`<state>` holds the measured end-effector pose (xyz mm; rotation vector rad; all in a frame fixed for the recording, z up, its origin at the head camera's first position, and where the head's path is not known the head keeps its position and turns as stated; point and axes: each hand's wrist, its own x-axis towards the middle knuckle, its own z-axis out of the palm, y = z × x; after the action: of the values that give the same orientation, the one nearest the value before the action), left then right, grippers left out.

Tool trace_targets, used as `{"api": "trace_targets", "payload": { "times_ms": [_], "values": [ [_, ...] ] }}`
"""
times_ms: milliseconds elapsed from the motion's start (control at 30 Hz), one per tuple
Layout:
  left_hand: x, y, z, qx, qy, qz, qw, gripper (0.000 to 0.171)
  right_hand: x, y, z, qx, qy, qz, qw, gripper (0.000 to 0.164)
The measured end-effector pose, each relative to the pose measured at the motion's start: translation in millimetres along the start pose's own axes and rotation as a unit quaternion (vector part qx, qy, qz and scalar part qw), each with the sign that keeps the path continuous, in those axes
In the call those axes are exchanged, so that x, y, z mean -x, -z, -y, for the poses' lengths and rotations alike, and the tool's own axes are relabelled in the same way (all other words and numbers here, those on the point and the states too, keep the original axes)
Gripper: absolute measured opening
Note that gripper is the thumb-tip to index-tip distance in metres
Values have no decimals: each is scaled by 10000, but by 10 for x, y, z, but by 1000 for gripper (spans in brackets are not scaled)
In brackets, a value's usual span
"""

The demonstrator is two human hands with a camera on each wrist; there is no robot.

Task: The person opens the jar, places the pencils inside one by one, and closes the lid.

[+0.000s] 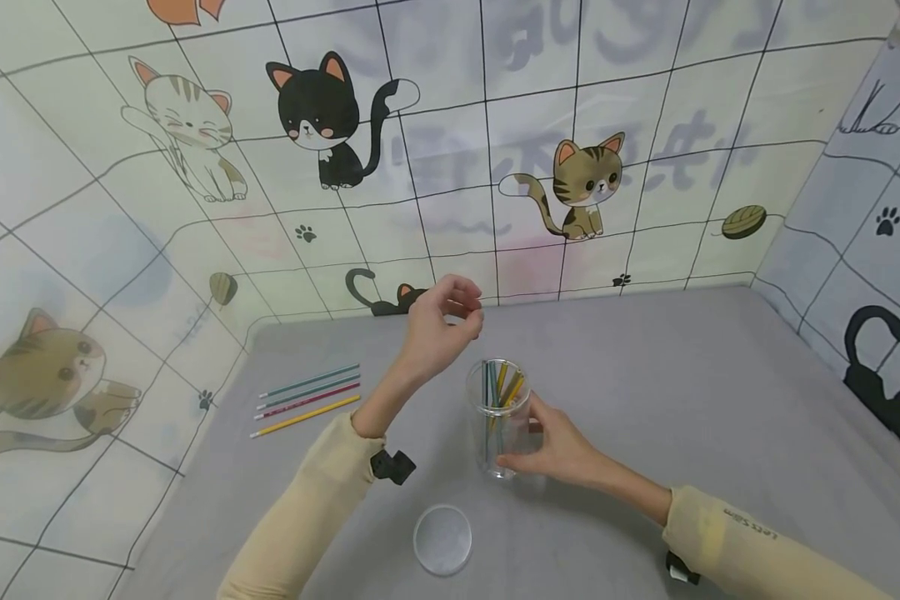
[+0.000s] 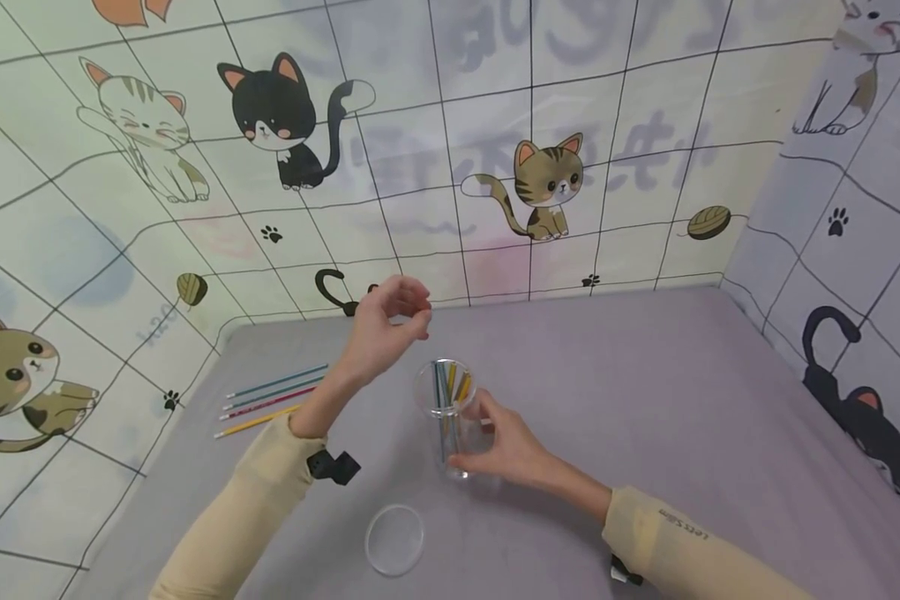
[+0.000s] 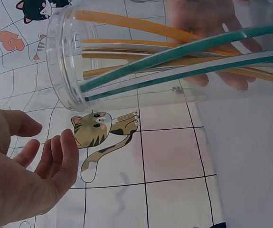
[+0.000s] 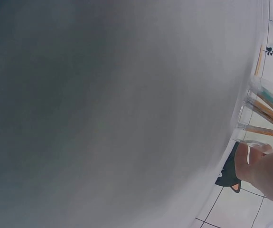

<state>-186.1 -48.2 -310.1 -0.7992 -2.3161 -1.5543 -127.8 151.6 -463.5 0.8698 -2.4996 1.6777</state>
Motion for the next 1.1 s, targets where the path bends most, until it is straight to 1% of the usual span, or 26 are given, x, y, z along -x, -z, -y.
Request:
{"api": "trace_targets", "payload": {
  "times_ms": [133, 267, 467, 600, 767, 967, 1100],
  "values": [
    [10, 38, 27, -8, 44, -9, 10000, 16, -3, 0, 1, -32, 55, -20, 10000, 76],
    [52, 136, 100, 13, 130, -33, 9999, 16, -9, 1, 7, -45, 41, -15, 10000, 77],
    [212, 333, 306, 15, 416, -80, 9991, 17, -4, -12, 3, -14, 18, -11, 10000, 76],
    [319, 424, 423, 30, 578, 40, 9983, 20, 4, -14, -6, -5, 47, -63, 10000, 73],
    [427, 494, 540, -76, 757, 217, 9969, 26, 14, -11, -8, 24, 13, -49, 10000, 75],
    [524, 552, 660, -134, 854, 191, 9961, 28, 16, -10, -6, -11, -16, -27, 10000, 76],
    [569, 586, 725, -260, 897, 173, 9955, 28, 12, -6, -3, -14, 25, -56, 10000, 74]
  ]
}}
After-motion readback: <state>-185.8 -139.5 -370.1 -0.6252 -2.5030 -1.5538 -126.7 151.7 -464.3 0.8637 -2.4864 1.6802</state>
